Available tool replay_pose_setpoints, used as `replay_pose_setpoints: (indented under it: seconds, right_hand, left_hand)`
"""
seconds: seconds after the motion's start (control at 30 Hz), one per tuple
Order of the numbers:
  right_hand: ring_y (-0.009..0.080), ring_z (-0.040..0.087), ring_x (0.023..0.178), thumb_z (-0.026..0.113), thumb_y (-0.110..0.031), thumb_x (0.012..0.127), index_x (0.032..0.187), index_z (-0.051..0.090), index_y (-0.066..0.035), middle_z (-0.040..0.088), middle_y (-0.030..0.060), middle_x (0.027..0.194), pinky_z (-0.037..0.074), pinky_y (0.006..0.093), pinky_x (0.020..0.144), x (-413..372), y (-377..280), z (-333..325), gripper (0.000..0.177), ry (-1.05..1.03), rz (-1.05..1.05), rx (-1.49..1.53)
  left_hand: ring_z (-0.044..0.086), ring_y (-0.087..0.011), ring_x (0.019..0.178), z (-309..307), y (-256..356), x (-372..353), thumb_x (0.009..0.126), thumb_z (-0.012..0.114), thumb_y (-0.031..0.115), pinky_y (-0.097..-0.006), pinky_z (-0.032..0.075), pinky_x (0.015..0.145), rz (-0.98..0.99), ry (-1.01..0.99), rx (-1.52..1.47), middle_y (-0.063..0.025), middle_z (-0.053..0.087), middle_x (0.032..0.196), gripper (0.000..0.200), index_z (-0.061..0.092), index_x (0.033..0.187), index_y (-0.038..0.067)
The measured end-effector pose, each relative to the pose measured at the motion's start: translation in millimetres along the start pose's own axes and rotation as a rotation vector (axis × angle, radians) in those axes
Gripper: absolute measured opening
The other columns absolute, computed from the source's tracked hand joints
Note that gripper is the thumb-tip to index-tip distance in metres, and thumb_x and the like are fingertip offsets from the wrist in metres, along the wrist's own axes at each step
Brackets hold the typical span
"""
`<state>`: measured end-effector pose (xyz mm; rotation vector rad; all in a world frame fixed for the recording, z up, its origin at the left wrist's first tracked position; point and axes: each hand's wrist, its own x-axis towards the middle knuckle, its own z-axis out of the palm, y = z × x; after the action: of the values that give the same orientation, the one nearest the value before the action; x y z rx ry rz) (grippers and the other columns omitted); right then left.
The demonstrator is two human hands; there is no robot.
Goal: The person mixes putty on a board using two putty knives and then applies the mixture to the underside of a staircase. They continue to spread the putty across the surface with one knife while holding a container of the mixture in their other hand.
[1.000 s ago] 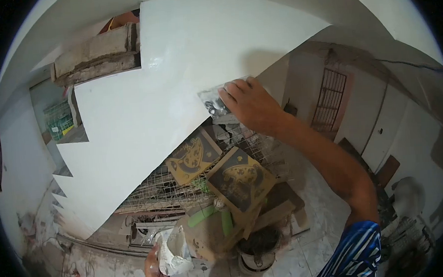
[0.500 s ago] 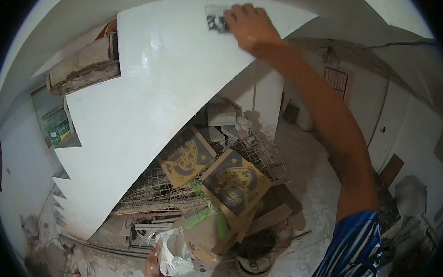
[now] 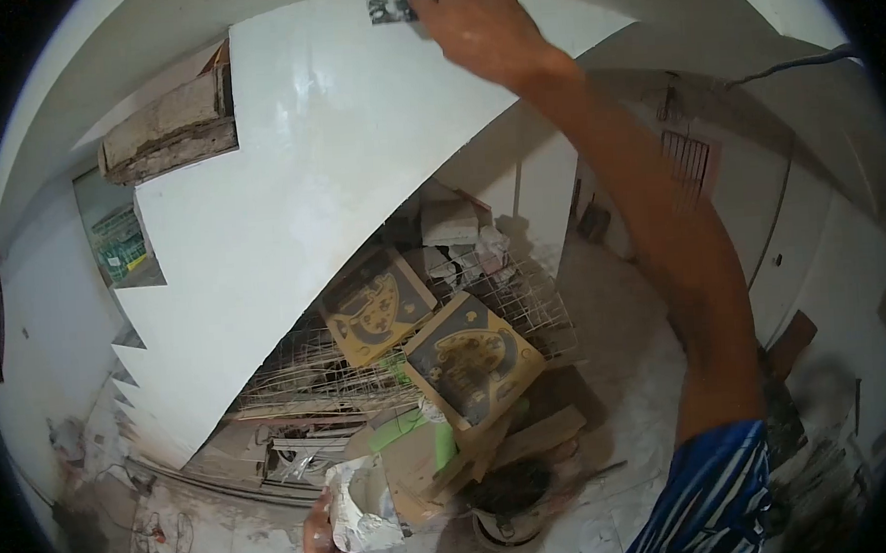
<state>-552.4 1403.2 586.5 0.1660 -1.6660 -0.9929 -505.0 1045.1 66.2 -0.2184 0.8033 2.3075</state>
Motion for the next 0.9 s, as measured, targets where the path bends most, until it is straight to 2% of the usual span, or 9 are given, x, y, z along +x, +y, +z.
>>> replay_pose_setpoints:
  seconds: [0.1,0.2,0.3,0.33,0.43,0.5,0.63,0.73,0.9]
  right_hand:
    - [0.043,0.047,0.129,0.045,0.005,0.092,0.135,0.049,0.012,0.05,0.0322,0.135,0.034,0.0518,0.114,16,-2,12,0.043,-0.082,0.07,-0.033]
    - [0.0339,0.055,0.116,0.06,0.001,0.082,0.139,0.052,-0.006,0.056,0.0168,0.125,0.045,0.0456,0.099,6,-12,16,0.058,-0.2,0.086,-0.067]
    - [0.0335,0.054,0.114,0.059,-0.001,0.084,0.14,0.052,-0.005,0.054,0.0178,0.126,0.045,0.0471,0.097,-39,-50,24,0.056,-0.118,-0.033,-0.097]
    - [0.0333,0.054,0.113,0.057,-0.003,0.087,0.141,0.051,-0.003,0.054,0.0181,0.125,0.044,0.0487,0.096,-53,-71,17,0.055,-0.232,-0.047,-0.055]
    - [0.0337,0.054,0.112,0.058,-0.003,0.087,0.136,0.054,0.002,0.057,0.0175,0.119,0.043,0.0486,0.099,-111,-123,-1,0.05,-0.221,-0.171,0.117]
    - [0.0338,0.054,0.114,0.06,-0.003,0.085,0.134,0.055,0.003,0.057,0.0179,0.119,0.043,0.048,0.101,-132,-139,-20,0.05,-0.29,-0.198,0.252]
    - [0.0326,0.056,0.115,0.067,-0.005,0.079,0.133,0.057,-0.003,0.058,0.0174,0.119,0.044,0.049,0.099,-125,-91,-35,0.056,-0.191,-0.116,0.231]
    - [0.0345,0.058,0.116,0.063,0.002,0.078,0.132,0.059,-0.009,0.06,0.0167,0.122,0.044,0.0489,0.1,-106,-10,-21,0.056,-0.088,0.012,0.061]
    - [0.0355,0.057,0.116,0.06,0.004,0.079,0.134,0.054,-0.006,0.059,0.0178,0.123,0.044,0.0491,0.099,-89,79,-6,0.057,0.023,0.037,-0.115]
  left_hand:
    - [0.07,-0.0311,0.104,-6,15,-3,0.102,0.045,0.036,-0.0447,0.06,0.088,-0.046,-0.013,-0.005,-0.0178,0.065,0.125,0.053,0.047,0.14,-0.001]
    - [0.069,-0.031,0.106,-14,28,7,0.102,0.045,0.036,-0.0439,0.06,0.09,-0.09,-0.03,0.013,-0.0175,0.064,0.127,0.053,0.047,0.14,-0.001]
    - [0.068,-0.031,0.108,-35,43,12,0.102,0.045,0.036,-0.0434,0.059,0.091,-0.117,-0.021,0.058,-0.0171,0.064,0.128,0.053,0.047,0.14,-0.001]
    - [0.068,-0.031,0.109,-39,48,15,0.102,0.046,0.036,-0.0433,0.059,0.092,-0.126,-0.025,0.073,-0.017,0.063,0.129,0.053,0.047,0.14,-0.001]
    - [0.065,-0.0312,0.114,-42,57,3,0.101,0.048,0.04,-0.0442,0.054,0.097,0.564,-0.372,1.164,-0.015,0.062,0.132,0.055,0.048,0.14,0.001]
    - [0.065,-0.0301,0.113,-42,59,2,0.101,0.047,0.038,-0.043,0.055,0.095,0.749,-0.373,1.356,-0.0143,0.062,0.132,0.054,0.048,0.141,0.001]
    - [0.065,-0.028,0.112,-38,57,22,0.103,0.046,0.034,-0.0407,0.056,0.092,0.127,-0.141,0.432,-0.0128,0.062,0.131,0.051,0.047,0.142,0.002]
    - [0.065,-0.0264,0.11,-28,49,23,0.104,0.044,0.032,-0.039,0.057,0.09,0.029,-0.049,0.262,-0.0116,0.062,0.131,0.049,0.047,0.143,0.002]
    - [0.065,-0.0238,0.108,-8,21,20,0.106,0.043,0.028,-0.0361,0.058,0.086,0.027,0.012,0.211,-0.0097,0.062,0.131,0.046,0.047,0.145,0.003]
